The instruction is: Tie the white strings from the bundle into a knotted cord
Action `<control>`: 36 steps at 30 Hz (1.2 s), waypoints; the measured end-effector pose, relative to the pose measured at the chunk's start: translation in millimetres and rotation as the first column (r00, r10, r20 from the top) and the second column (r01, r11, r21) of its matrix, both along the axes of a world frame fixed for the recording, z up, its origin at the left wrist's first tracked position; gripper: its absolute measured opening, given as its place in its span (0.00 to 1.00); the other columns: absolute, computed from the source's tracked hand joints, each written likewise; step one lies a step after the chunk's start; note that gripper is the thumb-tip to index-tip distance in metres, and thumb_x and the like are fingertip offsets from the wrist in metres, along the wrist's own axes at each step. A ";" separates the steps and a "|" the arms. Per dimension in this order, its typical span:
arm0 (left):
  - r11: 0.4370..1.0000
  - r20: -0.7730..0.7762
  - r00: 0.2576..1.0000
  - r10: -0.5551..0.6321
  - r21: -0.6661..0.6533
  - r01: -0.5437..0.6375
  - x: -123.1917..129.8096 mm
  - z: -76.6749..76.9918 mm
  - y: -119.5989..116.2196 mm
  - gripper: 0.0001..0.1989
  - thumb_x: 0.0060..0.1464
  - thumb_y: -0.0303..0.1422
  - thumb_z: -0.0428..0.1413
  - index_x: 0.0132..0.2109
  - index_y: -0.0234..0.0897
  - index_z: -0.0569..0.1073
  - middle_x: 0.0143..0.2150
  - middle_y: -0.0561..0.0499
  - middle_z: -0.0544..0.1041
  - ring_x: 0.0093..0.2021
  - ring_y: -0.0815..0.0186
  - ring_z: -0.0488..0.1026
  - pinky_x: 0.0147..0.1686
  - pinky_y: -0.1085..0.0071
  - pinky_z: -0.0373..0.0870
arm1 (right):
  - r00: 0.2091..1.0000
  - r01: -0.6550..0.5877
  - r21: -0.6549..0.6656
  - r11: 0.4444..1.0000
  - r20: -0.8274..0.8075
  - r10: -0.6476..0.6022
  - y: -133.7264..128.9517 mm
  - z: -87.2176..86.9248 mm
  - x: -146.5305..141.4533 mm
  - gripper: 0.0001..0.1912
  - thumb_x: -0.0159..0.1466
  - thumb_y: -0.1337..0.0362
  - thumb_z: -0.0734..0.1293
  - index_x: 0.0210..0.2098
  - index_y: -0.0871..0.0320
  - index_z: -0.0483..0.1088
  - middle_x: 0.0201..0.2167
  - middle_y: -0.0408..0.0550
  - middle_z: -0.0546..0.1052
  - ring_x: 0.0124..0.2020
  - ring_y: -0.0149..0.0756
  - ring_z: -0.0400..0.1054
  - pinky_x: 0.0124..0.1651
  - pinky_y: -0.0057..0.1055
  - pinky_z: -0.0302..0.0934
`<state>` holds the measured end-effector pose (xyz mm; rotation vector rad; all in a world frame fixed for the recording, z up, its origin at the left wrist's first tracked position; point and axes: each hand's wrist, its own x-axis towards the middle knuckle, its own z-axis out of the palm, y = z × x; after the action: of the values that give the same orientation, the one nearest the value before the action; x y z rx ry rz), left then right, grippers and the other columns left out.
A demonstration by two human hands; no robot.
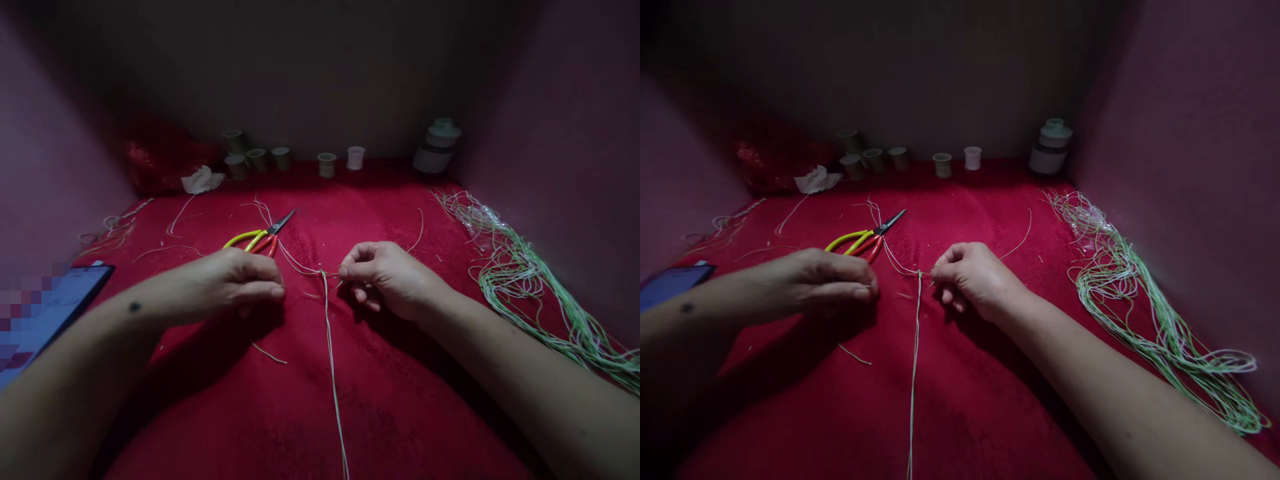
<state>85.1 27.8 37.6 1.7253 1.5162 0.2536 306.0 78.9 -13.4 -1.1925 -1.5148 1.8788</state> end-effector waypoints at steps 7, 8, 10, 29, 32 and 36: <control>0.957 -0.171 0.984 -0.047 0.275 0.093 20.4 -40.4 1.9 0.10 0.56 0.35 0.48 0.32 0.34 0.70 0.19 0.56 0.65 0.19 0.75 0.58 0.21 0.77 0.53 | 0.999 -0.054 0.175 0.983 0.018 0.051 -2.3 2.8 -2.7 0.10 0.53 0.72 0.59 0.35 0.57 0.62 0.19 0.39 0.69 0.12 0.22 0.55 0.12 0.19 0.46; 0.941 -0.190 0.981 -0.030 0.325 0.091 21.2 -43.5 1.9 0.10 0.56 0.35 0.48 0.33 0.35 0.70 0.18 0.56 0.65 0.18 0.75 0.57 0.21 0.77 0.53 | 0.994 -0.097 0.240 0.966 0.077 0.080 -2.4 3.4 -2.6 0.09 0.52 0.73 0.58 0.33 0.58 0.64 0.18 0.39 0.69 0.12 0.22 0.55 0.13 0.19 0.47; 0.914 -0.216 0.976 -0.014 0.393 0.100 22.9 -48.6 1.5 0.09 0.56 0.35 0.49 0.32 0.35 0.69 0.19 0.56 0.64 0.19 0.75 0.57 0.21 0.76 0.53 | 0.969 -0.193 0.408 0.893 0.220 0.109 -3.0 3.3 -2.5 0.11 0.51 0.75 0.57 0.28 0.60 0.68 0.18 0.40 0.69 0.16 0.22 0.57 0.19 0.20 0.51; 0.652 -0.377 0.924 0.058 0.715 0.251 41.4 -72.5 -1.1 0.12 0.59 0.35 0.46 0.31 0.33 0.68 0.27 0.51 0.69 0.26 0.70 0.67 0.26 0.74 0.63 | 0.871 -0.304 0.647 0.699 0.486 -0.071 -8.1 -12.6 -9.9 0.12 0.57 0.65 0.63 0.37 0.53 0.76 0.30 0.47 0.76 0.32 0.32 0.67 0.37 0.28 0.59; 0.646 -0.412 0.909 0.065 0.712 0.277 43.0 -75.1 0.4 0.13 0.59 0.35 0.45 0.30 0.33 0.68 0.27 0.51 0.69 0.26 0.70 0.66 0.24 0.74 0.62 | 0.883 -0.253 0.651 0.716 0.457 -0.104 -8.5 -15.4 -10.3 0.11 0.57 0.66 0.63 0.36 0.55 0.76 0.29 0.47 0.75 0.30 0.31 0.66 0.36 0.27 0.58; 0.674 -0.408 0.910 0.073 0.693 0.257 43.2 -66.9 -0.6 0.12 0.58 0.36 0.46 0.34 0.32 0.69 0.33 0.47 0.71 0.30 0.68 0.68 0.28 0.73 0.64 | 0.898 -0.226 0.647 0.728 0.428 -0.101 -9.0 -14.8 -9.7 0.10 0.57 0.67 0.61 0.32 0.58 0.75 0.27 0.47 0.74 0.27 0.28 0.64 0.32 0.25 0.57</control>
<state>128.3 27.2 -29.3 2.6375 1.7406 0.5403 296.4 69.9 -28.2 -1.2221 -2.2462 0.9000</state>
